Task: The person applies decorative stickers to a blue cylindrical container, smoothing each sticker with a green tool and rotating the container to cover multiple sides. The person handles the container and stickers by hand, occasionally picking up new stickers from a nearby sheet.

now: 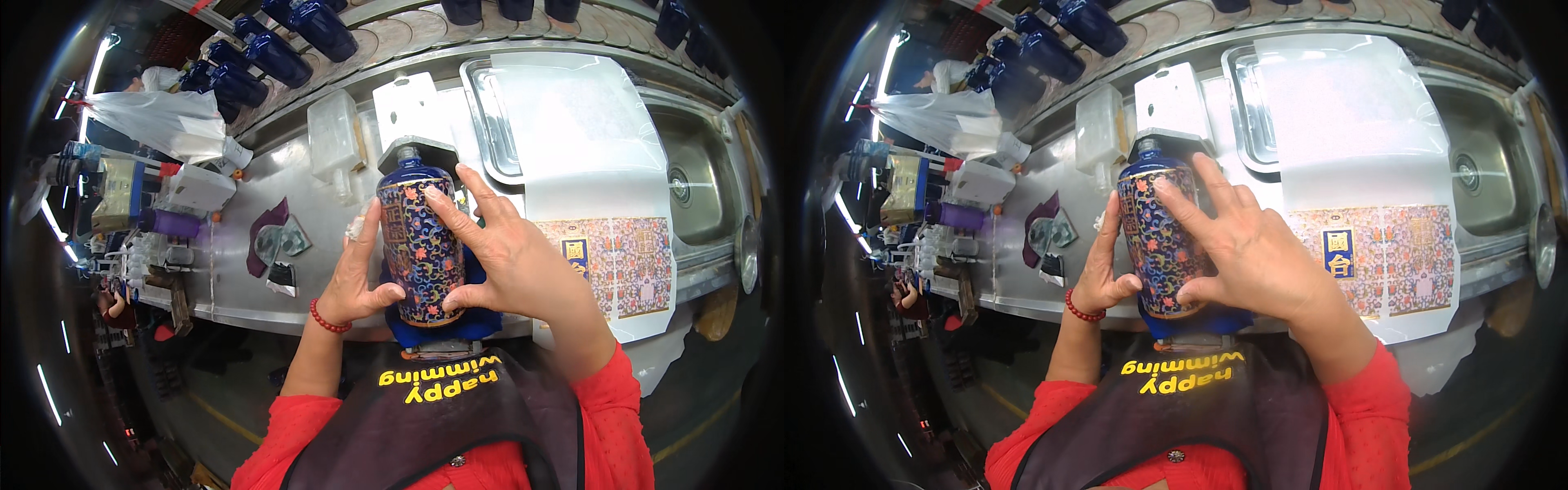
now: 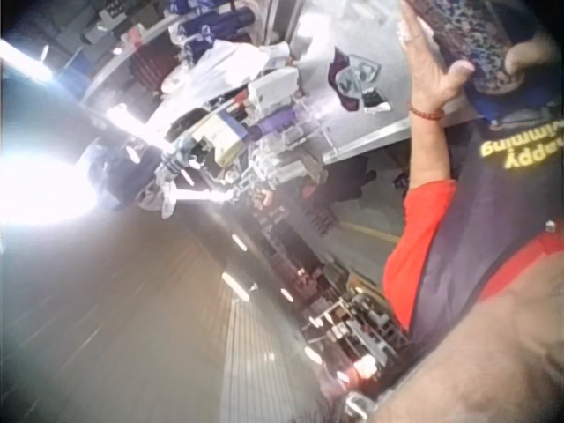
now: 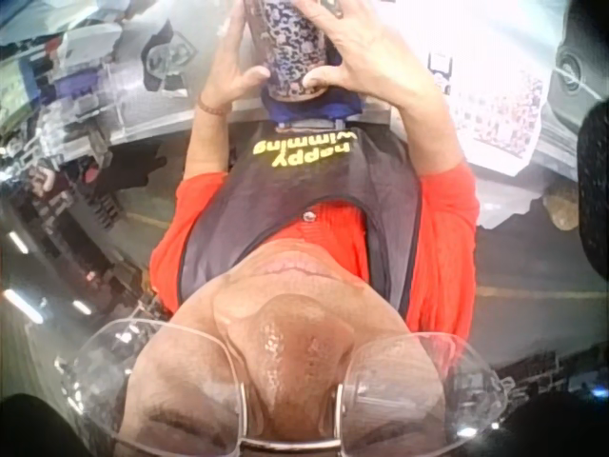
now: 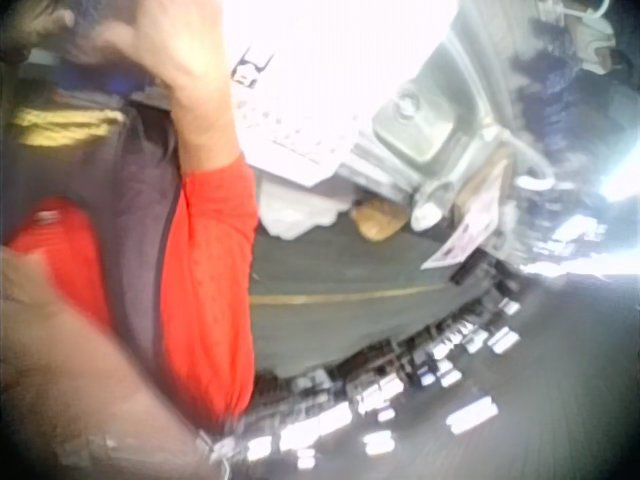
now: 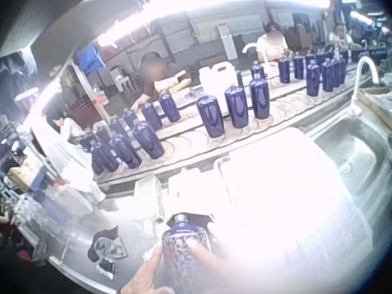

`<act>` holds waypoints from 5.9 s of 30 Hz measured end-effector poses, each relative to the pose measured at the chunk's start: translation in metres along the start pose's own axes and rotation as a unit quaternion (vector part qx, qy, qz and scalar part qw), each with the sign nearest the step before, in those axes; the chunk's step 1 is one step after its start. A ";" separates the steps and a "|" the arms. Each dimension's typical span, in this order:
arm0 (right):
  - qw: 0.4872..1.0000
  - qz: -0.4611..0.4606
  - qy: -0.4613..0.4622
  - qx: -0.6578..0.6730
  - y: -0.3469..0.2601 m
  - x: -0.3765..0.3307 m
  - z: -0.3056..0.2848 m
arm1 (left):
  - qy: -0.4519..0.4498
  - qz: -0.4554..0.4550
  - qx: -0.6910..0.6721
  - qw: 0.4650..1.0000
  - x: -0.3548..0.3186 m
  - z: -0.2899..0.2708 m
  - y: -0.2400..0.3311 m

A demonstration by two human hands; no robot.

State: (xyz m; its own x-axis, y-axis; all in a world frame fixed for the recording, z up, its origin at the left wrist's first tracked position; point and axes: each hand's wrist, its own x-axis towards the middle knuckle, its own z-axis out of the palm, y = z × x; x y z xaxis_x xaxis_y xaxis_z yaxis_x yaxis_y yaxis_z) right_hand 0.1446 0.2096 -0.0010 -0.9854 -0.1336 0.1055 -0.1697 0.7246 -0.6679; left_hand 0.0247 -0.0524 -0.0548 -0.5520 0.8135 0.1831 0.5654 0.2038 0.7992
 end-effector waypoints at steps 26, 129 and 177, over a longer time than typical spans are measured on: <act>1.000 -0.006 0.002 -0.014 0.000 0.007 0.003 | -0.041 0.052 0.091 0.994 0.014 -0.013 0.005; 0.976 -0.071 0.196 -0.066 -0.005 -0.046 0.010 | 0.153 0.084 0.222 0.959 -0.036 0.041 0.010; 0.981 -0.137 0.136 0.026 -0.017 -0.026 0.013 | 0.181 0.044 0.169 0.968 -0.041 0.055 0.016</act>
State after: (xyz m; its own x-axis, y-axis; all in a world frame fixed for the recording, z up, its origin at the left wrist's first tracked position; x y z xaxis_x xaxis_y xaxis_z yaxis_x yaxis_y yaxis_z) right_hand 0.1734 0.1918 -0.0022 -0.8712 -0.1276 0.4740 -0.4342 0.6510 -0.6226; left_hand 0.0895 -0.0527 -0.0810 -0.6366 0.6036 0.4800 0.7546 0.3591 0.5492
